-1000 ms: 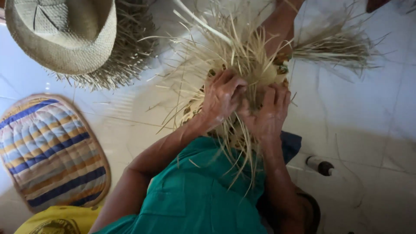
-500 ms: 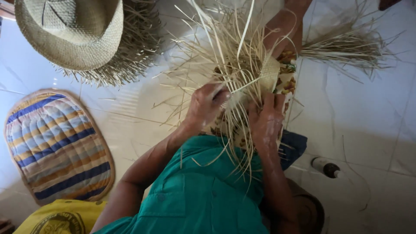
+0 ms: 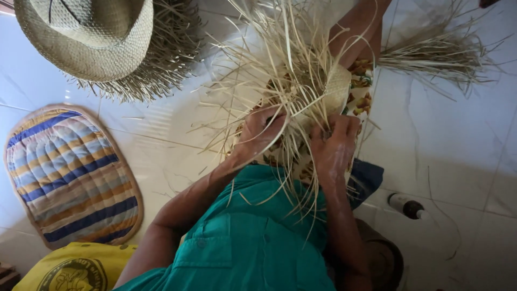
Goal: Weaving a straw hat by hand, interlacing dried plant fibers into a structured pattern.
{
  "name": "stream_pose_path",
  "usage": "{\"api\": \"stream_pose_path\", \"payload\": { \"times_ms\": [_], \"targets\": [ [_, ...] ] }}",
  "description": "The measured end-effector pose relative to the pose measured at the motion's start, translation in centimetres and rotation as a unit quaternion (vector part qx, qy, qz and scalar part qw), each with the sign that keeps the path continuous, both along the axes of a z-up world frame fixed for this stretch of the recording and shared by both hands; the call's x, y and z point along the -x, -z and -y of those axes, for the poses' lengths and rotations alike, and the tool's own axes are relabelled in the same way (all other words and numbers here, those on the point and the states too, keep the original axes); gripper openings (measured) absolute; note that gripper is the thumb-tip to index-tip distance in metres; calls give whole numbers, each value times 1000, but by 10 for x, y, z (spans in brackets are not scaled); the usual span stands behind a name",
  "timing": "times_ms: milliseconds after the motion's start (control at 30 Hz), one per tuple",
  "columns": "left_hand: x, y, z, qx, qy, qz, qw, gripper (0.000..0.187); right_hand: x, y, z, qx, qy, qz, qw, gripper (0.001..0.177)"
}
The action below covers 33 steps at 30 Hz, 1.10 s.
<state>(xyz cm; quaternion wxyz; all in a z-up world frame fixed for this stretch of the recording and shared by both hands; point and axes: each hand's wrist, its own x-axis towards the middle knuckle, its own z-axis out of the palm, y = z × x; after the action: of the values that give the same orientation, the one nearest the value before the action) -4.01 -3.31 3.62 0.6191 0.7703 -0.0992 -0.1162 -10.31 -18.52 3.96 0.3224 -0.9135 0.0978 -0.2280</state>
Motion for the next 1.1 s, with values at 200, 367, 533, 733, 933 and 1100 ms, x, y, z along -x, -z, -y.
{"api": "stream_pose_path", "payload": {
  "times_ms": [200, 367, 533, 733, 933, 1100],
  "targets": [
    [-6, 18, 10, 19, -13, 2, 1000, 23, 17, -20, 17, 95, -37, -68, 992, 16],
    [-5, 24, 11, 44, -30, 117, 992, 8, 40, -20, 75, -516, -414, -53, 748, 22],
    [-5, 29, 10, 41, -39, 149, 987, 6, -8, -34, 65, 148, -196, 39, 969, 29],
    [-4, 19, 12, 28, -23, 189, 981, 4, -43, -5, 59, 362, -314, 77, 874, 54],
    [-9, 13, 8, 48, -9, 229, 972, 12, -50, -27, 61, -93, -390, -11, 916, 30],
    [-16, 40, 2, 7, 46, 271, 961, 9, -54, -52, 69, 144, -405, 56, 901, 31]
  ]
}}
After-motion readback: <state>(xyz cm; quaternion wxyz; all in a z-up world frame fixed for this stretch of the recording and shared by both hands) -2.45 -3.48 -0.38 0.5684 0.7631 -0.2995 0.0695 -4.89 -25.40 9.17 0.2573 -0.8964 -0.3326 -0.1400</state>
